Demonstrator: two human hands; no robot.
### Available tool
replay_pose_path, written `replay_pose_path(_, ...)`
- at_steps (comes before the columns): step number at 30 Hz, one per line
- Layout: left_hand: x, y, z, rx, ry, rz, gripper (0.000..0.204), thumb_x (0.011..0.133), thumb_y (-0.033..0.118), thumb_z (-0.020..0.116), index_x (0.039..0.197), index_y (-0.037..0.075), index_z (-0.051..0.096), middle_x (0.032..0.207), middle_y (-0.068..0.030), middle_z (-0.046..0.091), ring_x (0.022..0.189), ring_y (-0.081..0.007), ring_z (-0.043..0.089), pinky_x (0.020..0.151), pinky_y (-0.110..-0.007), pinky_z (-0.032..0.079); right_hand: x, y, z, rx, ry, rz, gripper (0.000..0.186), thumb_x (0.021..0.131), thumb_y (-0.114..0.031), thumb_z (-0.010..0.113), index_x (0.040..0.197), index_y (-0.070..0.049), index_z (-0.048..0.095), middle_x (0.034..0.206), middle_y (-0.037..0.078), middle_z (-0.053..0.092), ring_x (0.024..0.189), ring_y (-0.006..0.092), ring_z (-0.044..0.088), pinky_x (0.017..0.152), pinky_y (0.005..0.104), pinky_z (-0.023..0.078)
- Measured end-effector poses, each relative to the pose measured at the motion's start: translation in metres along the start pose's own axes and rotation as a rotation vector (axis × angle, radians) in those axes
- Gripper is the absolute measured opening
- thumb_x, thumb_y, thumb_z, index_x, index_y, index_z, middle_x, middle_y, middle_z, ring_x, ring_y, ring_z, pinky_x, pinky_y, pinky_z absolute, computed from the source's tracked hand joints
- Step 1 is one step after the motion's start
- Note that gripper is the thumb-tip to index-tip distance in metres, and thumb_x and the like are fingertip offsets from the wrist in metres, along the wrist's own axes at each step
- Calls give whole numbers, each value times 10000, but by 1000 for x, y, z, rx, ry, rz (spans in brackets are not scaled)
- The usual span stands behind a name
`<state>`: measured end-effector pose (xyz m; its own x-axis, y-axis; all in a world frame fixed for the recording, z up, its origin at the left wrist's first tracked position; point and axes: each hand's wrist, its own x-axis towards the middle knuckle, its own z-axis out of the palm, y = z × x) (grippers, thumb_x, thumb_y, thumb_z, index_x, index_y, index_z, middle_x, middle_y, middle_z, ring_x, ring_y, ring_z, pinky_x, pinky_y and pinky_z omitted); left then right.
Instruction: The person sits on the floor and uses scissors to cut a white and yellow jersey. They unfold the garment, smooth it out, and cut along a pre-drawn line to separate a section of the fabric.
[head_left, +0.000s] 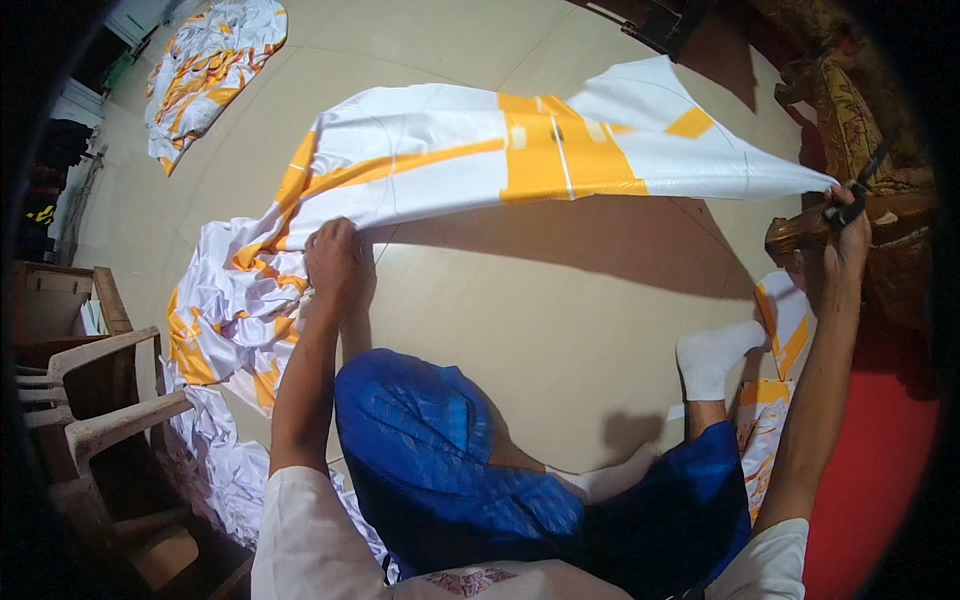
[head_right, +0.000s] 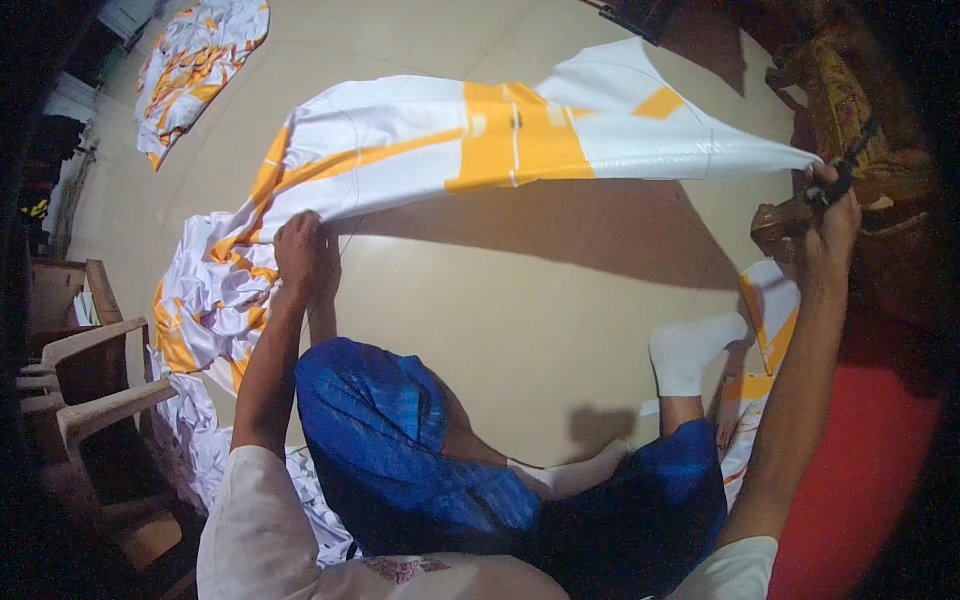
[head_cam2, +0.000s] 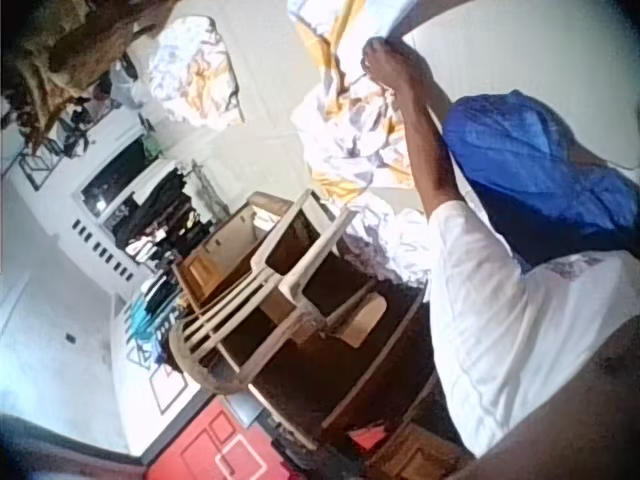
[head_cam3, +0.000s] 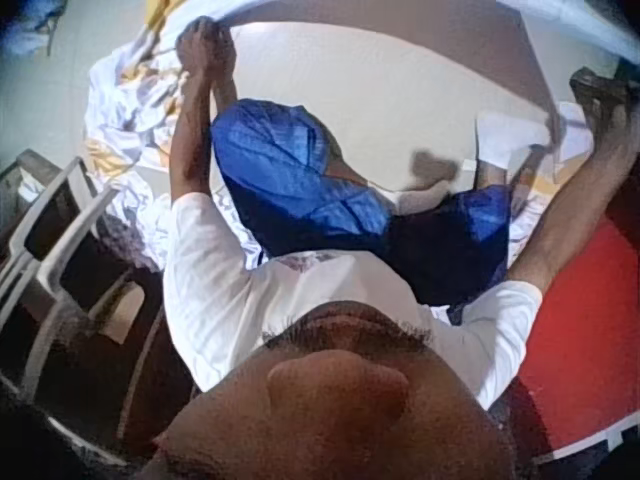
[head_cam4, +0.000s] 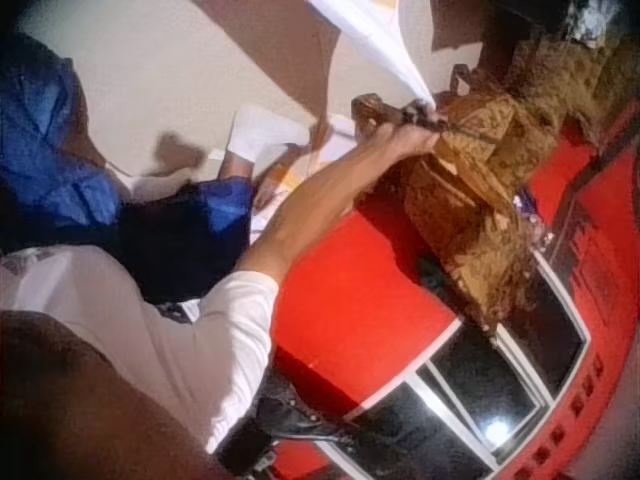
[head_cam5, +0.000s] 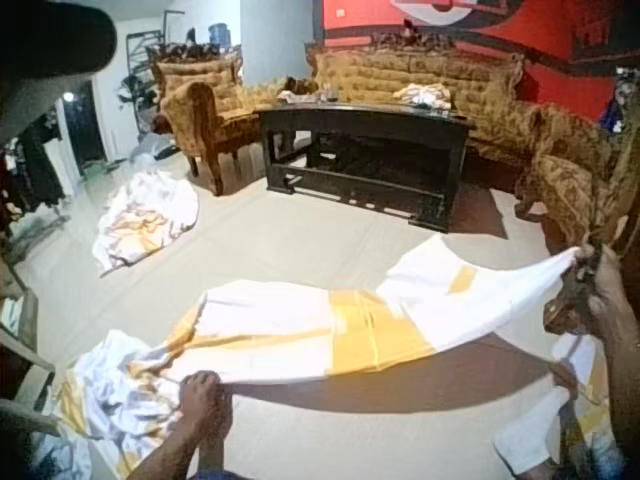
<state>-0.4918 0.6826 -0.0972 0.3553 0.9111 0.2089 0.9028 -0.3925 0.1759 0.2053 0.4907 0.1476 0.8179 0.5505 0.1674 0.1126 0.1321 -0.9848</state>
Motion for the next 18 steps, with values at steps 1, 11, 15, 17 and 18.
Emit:
replay_pose_path(1,2,0,0,-141,173,-145,327,860,225,665,1077,4,560,1068,-185,596,1025,-317,571,929,-457,417,-6,-11,-12,-15,-29,47,283,830,-80,720,1078,11,618,964,68,658,828,174,629,773,291,505)
replay_pose_path(11,-37,140,57,-2172,-804,-929,452,958,330,511,1265,-1,535,1200,-145,613,1021,-305,623,905,-400,531,-43,-114,6,86,-161,-270,202,852,-45,716,1019,-93,612,873,-4,593,795,97,588,667,214,454)
replay_pose_path(15,0,123,33,-2831,3,-800,544,945,469,442,1287,56,535,1246,-147,594,1160,-316,547,1050,-476,412,-25,-130,-4,27,-138,-337,141,897,-74,672,1033,-54,638,915,31,628,828,142,619,768,268,502)
replay_pose_path(17,-1,89,9,-2760,280,-928,585,957,476,419,1346,48,510,1379,-141,536,1266,-318,500,1061,-463,400,-11,-146,-17,7,-89,-345,125,913,-98,659,1028,-48,652,912,32,631,849,151,623,797,275,504)
replay_pose_path(18,-15,43,21,-2976,139,-321,616,978,500,372,1371,40,488,1397,-149,523,1290,-320,484,1073,-466,391,-1,-143,-18,-5,-72,-347,140,918,-100,649,1047,-46,652,919,31,632,858,149,619,799,272,500)
